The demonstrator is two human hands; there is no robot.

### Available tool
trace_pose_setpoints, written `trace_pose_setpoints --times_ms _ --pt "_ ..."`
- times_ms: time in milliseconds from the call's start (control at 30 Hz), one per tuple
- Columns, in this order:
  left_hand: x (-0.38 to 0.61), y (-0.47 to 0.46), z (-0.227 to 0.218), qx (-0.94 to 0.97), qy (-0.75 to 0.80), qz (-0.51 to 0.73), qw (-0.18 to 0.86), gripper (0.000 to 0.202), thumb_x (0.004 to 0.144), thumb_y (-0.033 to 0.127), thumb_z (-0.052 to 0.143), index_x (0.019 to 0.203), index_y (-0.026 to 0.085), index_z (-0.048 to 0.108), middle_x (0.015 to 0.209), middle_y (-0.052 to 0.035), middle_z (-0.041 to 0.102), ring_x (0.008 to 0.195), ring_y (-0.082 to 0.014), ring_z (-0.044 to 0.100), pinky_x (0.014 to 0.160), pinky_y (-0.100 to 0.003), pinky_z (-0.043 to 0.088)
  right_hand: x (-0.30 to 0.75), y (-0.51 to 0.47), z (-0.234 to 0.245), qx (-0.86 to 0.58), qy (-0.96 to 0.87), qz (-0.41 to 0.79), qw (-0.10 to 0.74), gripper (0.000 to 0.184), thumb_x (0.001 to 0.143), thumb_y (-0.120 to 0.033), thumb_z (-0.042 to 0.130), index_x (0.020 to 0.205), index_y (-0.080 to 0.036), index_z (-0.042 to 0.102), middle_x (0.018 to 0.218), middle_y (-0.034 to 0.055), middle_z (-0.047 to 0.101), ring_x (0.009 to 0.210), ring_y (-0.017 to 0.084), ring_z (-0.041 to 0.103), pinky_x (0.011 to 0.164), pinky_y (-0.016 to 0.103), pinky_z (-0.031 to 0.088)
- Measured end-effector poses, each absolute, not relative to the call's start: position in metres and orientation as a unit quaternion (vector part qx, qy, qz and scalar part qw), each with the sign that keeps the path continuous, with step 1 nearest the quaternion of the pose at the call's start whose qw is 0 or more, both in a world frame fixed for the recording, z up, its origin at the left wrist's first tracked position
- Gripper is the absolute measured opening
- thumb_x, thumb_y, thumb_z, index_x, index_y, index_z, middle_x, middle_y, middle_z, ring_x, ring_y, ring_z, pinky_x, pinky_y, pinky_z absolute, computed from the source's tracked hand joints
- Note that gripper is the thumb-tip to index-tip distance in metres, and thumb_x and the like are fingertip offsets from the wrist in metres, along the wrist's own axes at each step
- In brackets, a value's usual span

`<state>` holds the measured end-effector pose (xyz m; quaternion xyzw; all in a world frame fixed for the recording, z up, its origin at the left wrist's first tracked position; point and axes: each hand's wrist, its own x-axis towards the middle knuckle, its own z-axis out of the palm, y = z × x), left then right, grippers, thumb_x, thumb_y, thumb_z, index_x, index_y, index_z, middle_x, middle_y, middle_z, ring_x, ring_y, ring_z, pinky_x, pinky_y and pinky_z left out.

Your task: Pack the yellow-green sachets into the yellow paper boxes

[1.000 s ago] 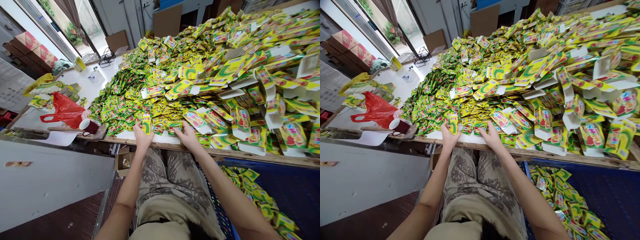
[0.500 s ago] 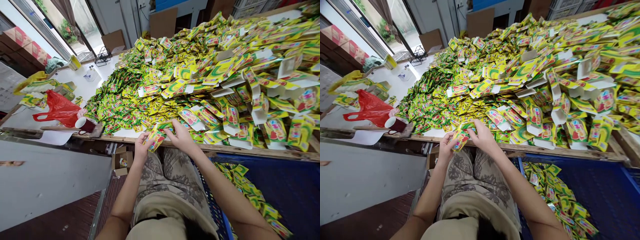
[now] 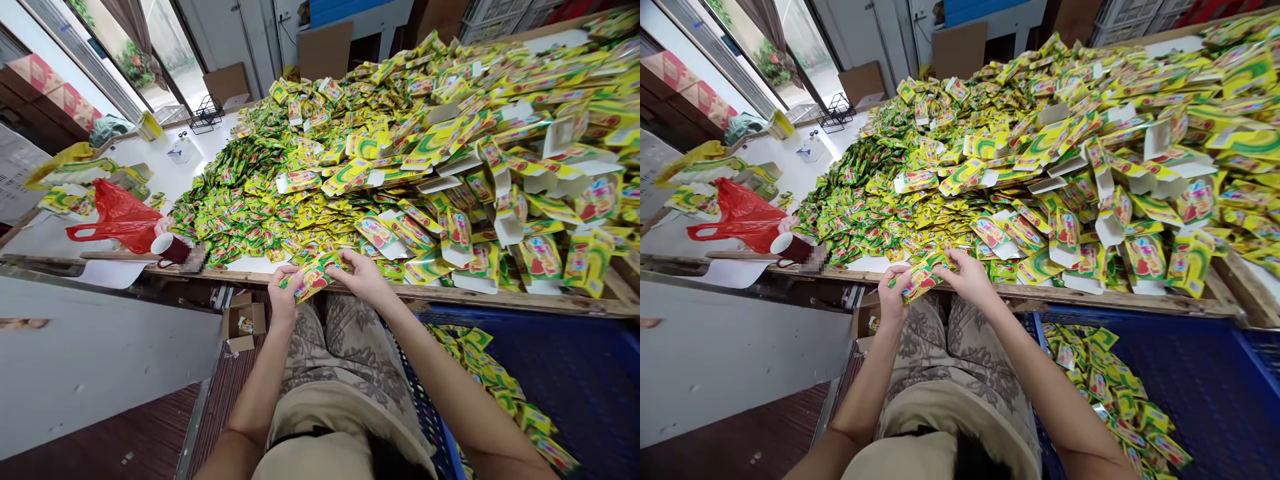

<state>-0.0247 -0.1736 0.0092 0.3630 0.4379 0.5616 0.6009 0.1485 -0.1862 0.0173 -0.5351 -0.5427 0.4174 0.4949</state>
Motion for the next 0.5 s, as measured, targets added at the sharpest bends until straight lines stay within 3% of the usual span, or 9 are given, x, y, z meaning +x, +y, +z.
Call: trace_pose_setpoints --times_ms 167,333,500 --pt "-0.024 -0.172 0.010 0.375 0.438 0.540 0.613 0.027 0.059 0.032 0.079 0.075 0.017 0.063 0.072 0.0009 0.067 0.061 -0.0115 0.061 0.061 -0.024 0.049 0.157 -0.188 0.018 -0.464 -0.483 0.568 0.479 0.035 0.068 -0.049 0.068 0.084 -0.020 0.059 0.083 0.0015 0.064 0.079 0.019 0.060 0.074 0.034 0.050" --pt "-0.020 -0.172 0.007 0.378 0.432 0.523 0.631 0.028 0.059 0.034 0.079 0.074 0.017 0.062 0.070 0.0012 0.066 0.059 -0.0115 0.061 0.059 -0.024 0.048 0.161 -0.184 0.011 -0.514 -0.463 0.546 0.472 0.037 0.058 -0.049 0.077 0.072 -0.020 0.059 0.066 -0.0003 0.061 0.066 0.018 0.058 0.059 0.030 0.050" --pt "-0.024 -0.168 0.005 0.382 0.427 0.505 0.645 0.026 0.061 0.032 0.078 0.077 0.017 0.063 0.074 0.0002 0.069 0.064 -0.0131 0.063 0.062 -0.025 0.050 0.167 -0.186 0.015 -0.494 -0.481 0.574 0.442 0.030 0.063 -0.045 0.074 0.069 -0.020 0.059 0.063 0.0003 0.060 0.067 0.019 0.059 0.058 0.030 0.049"
